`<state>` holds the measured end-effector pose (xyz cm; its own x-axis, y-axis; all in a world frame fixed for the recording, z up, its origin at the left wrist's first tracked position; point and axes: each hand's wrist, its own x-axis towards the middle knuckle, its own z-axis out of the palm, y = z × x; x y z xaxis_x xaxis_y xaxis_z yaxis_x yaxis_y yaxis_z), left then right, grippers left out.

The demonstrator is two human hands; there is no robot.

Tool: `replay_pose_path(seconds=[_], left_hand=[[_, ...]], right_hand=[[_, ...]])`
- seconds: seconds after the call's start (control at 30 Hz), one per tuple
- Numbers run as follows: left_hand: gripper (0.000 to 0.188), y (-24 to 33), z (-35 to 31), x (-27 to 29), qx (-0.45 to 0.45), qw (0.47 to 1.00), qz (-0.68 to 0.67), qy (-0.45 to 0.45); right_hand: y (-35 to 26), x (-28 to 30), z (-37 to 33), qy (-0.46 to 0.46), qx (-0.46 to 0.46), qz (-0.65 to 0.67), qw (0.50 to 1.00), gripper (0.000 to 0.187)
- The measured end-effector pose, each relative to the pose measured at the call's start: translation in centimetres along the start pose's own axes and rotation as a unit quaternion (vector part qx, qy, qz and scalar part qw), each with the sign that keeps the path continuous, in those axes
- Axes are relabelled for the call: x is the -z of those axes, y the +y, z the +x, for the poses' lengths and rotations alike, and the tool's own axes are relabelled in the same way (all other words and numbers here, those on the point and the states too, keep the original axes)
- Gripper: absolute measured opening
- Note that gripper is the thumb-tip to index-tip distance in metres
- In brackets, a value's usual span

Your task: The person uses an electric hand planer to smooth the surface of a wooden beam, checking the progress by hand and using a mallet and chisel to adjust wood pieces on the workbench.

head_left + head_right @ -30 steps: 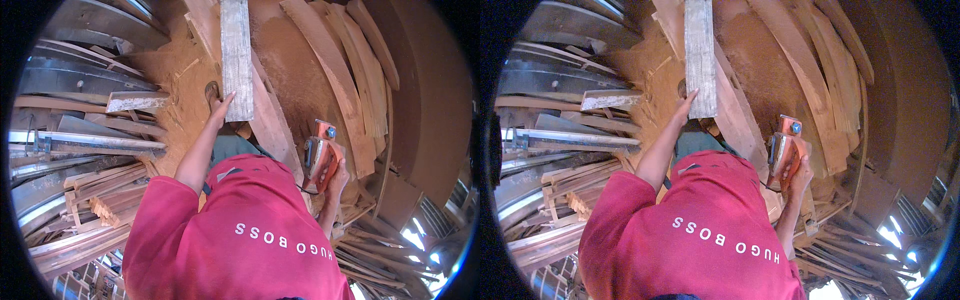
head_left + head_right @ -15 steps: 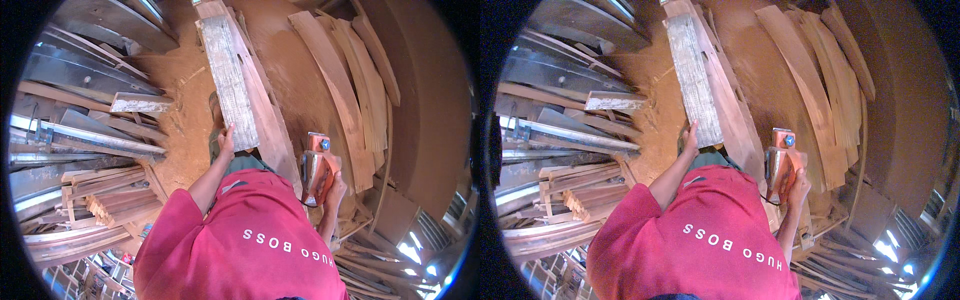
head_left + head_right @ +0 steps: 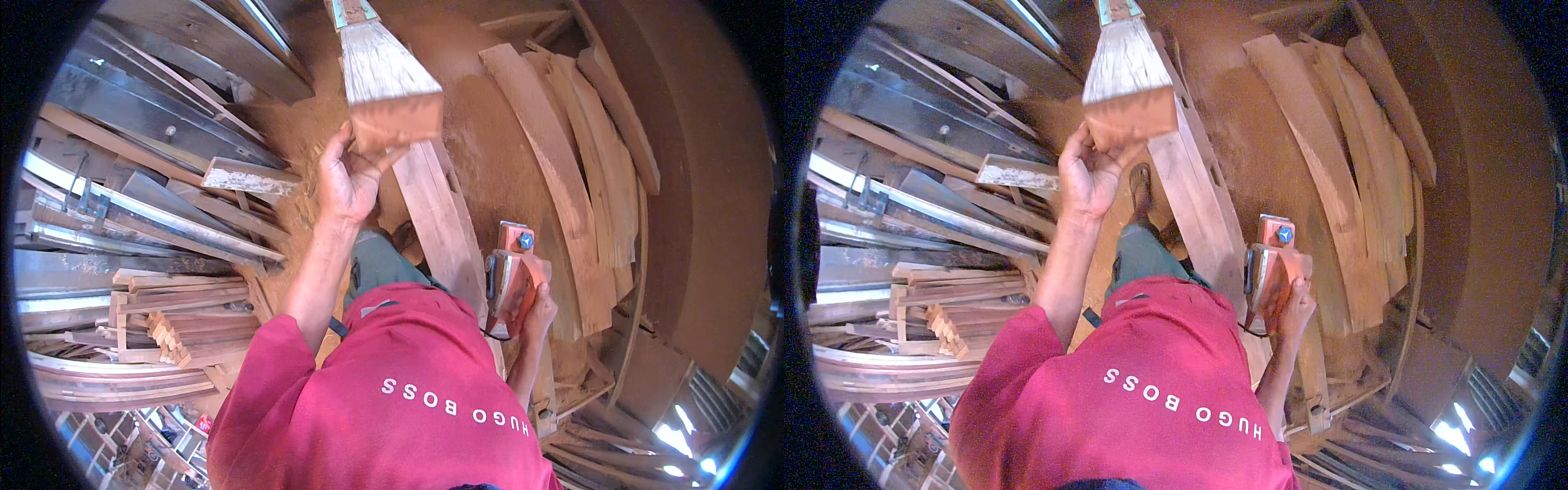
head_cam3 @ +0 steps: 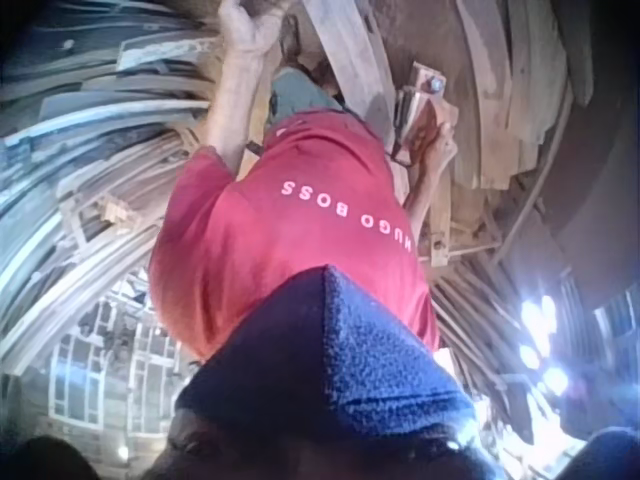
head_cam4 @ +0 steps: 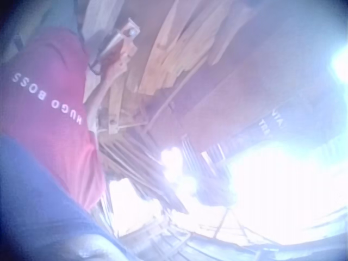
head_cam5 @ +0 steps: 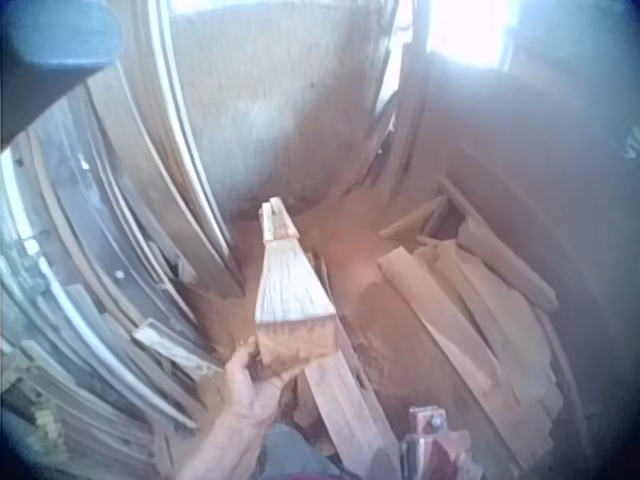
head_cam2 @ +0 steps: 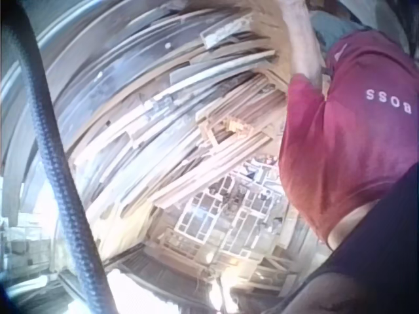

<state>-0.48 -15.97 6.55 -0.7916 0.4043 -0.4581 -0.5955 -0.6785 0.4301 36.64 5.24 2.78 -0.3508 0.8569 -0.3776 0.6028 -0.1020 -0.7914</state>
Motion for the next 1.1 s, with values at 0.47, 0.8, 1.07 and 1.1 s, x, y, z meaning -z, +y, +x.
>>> replay_pose_path(seconds=[0.47,0.8,1.07,1.1], left_hand=[[0.038,0.8,3.6,-5.5,-0.12,0.987,-0.091,-0.05],[0.034,0.3,3.8,-6.2,-0.141,0.985,-0.09,-0.046],[0.033,0.5,4.2,-5.9,-0.146,0.979,-0.136,-0.043],[0.034,0.6,4.3,-5.6,-0.141,0.979,-0.14,-0.046]], right_hand=[[0.4,-0.1,0.1,0.014,-0.005,-0.002,1.0,0.054],[0.8,0.5,1.2,-0.009,-0.05,0.014,0.999,0.049],[0.7,-0.2,1.9,0.004,-0.036,0.028,0.999,0.052],[0.6,-0.2,2.0,0.007,-0.015,0.01,1.0,0.053]])
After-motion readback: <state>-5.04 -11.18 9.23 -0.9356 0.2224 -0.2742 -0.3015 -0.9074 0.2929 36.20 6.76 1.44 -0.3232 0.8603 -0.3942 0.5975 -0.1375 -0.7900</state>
